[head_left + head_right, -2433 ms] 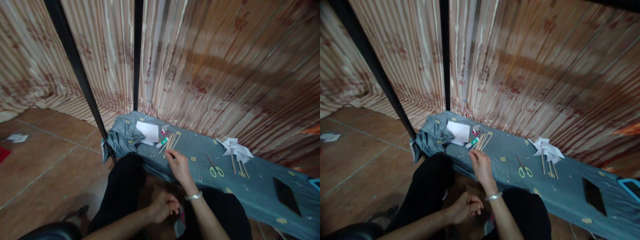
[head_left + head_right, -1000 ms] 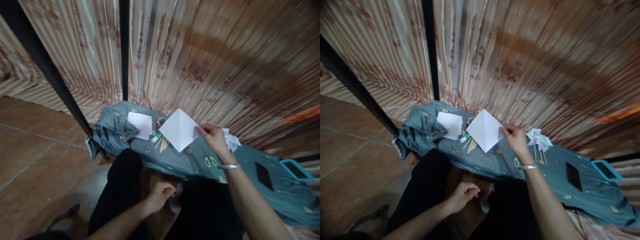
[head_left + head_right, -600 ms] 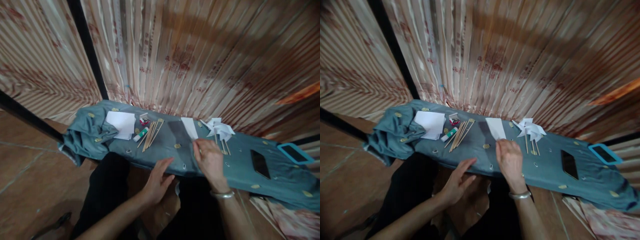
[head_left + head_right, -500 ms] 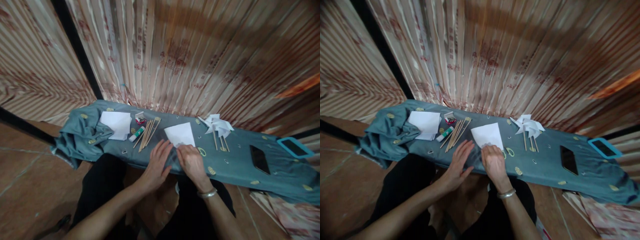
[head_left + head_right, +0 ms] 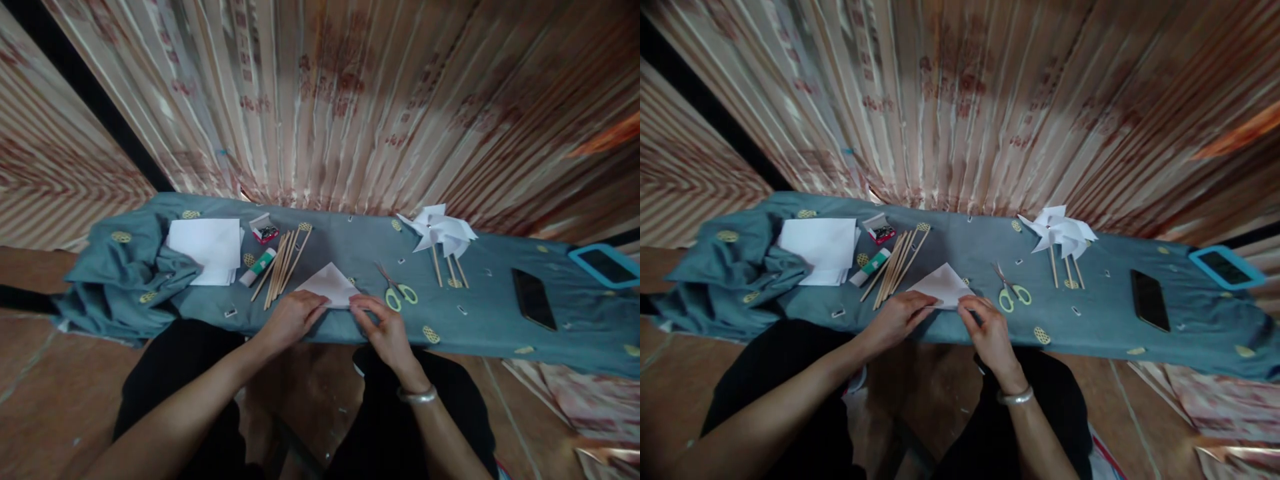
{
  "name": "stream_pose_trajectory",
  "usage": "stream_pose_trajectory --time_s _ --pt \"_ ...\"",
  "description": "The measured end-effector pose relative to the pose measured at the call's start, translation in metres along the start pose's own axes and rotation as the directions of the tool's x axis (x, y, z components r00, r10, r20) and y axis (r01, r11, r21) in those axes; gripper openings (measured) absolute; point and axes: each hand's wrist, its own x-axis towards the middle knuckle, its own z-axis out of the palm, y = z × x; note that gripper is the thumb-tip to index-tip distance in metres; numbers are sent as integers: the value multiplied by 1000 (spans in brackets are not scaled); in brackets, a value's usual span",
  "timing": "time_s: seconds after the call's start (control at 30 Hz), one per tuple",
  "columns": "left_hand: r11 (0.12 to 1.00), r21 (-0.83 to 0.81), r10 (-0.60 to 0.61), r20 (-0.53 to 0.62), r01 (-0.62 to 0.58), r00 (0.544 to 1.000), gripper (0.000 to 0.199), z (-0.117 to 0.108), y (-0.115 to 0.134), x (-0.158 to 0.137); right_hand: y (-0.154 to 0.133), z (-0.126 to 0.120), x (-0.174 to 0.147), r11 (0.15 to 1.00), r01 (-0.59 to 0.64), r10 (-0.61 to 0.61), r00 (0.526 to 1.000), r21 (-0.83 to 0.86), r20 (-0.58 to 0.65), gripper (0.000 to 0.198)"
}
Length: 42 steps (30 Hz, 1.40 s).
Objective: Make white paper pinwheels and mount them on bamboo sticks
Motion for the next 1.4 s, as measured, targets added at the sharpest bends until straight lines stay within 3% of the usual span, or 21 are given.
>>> stream_pose_trajectory --time_s 0.1,0.2,0.33,0.47,0.97,1.4 --pt "1000 6 7 -95 -6 995 38 -1 -2 1 8 7 16 996 -60 64 996 59 -62 14" --pt "988 133 103 -170 -80 980 48 2 2 -2 15 17 33 987 -104 118 987 119 -113 17" --pt "935 287 219 -13 -206 976 47 15 10 -17 28 27 49 981 -154 172 971 118 -166 22" --pt "927 332 164 65 -176 984 53 24 11 -27 34 34 49 987 -160 152 970 -28 -188 20" --pt "925 353 115 87 -138 990 63 26 1 -29 30 41 51 963 -129 75 972 -236 -223 12" --pt "926 351 100 125 -139 987 65 23 -1 -27 26 42 53 965 -147 97 969 -217 -226 10"
